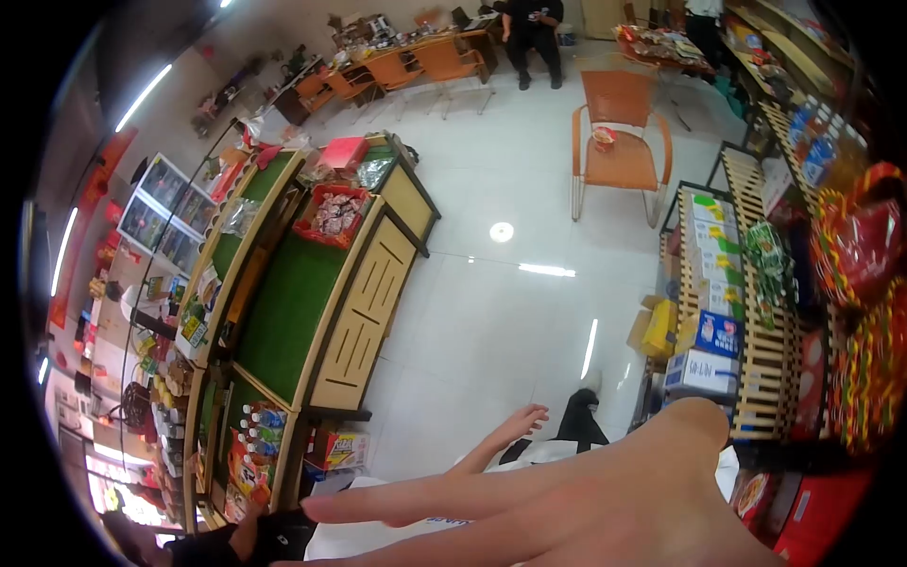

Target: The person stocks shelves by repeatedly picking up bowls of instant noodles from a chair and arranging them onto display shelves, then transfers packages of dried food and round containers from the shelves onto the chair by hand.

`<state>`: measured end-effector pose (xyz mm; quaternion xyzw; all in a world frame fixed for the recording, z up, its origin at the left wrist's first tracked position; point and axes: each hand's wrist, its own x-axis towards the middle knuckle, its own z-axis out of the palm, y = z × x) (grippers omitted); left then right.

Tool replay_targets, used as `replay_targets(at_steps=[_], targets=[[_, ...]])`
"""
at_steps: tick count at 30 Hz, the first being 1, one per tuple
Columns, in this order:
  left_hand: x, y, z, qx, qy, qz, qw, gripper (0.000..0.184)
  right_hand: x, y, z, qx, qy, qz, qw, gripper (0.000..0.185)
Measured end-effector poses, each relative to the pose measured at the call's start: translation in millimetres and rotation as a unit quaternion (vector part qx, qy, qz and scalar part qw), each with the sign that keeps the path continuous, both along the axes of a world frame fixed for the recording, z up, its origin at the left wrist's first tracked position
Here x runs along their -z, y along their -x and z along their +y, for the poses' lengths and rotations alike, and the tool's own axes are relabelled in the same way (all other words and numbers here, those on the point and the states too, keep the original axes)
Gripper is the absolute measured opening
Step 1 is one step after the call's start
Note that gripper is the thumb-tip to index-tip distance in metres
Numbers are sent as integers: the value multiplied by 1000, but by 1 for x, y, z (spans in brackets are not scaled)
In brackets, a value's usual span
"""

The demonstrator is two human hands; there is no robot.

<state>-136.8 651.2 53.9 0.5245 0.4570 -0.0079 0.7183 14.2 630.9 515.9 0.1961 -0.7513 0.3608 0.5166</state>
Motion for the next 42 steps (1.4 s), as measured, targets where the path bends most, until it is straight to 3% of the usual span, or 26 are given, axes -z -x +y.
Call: replay_targets(at_steps=[5,8,11,14,16,18,20,22,23,26,27,28,29,30,32,35,38,42], targets=[[-23,-49,57,-13,-50,16,999,46,27,-72,59,-8,8,96,995,111],[27,-74,104,0,-65,6,998,44,17,-136,102,-27,-14,102,994,102],[12,-115,152,-42,-112,35,992,43,6,-199,143,-68,-35,96,992,98],[-46,-169,200,17,-160,50,986,42,18,-254,177,-101,51,90,989,100],[-41,-194,225,20,-138,30,990,44,34,-278,197,-85,140,137,977,93],[-38,-221,246,25,-108,21,994,47,63,-299,217,75,280,133,948,70],[-30,-239,273,31,-81,48,995,46,133,-313,248,248,402,58,879,53],[13,-239,301,34,-163,73,983,46,238,-321,265,465,494,-120,725,51],[35,-235,319,51,-197,110,973,46,319,-332,265,568,450,-217,654,43],[100,-208,363,100,-241,244,934,42,529,-359,194,615,510,-439,411,39],[130,-192,382,145,-254,253,922,40,574,-369,168,590,540,-489,348,38],[140,-180,396,312,-312,241,865,37,598,-379,144,555,589,-502,305,37],[183,-165,412,362,-261,288,847,36,611,-388,125,520,640,-499,268,36],[132,-176,415,267,-211,338,878,40,623,-397,110,488,691,-482,231,35],[160,-176,440,147,-59,394,905,46,631,-414,100,451,754,-446,169,35],[176,-213,493,129,-26,392,911,52,627,-438,120,439,800,-394,108,38],[166,-277,564,125,-76,302,942,51,616,-460,170,446,819,-350,84,43],[184,-379,665,121,-188,223,949,48,621,-507,260,525,781,-313,129,52]])
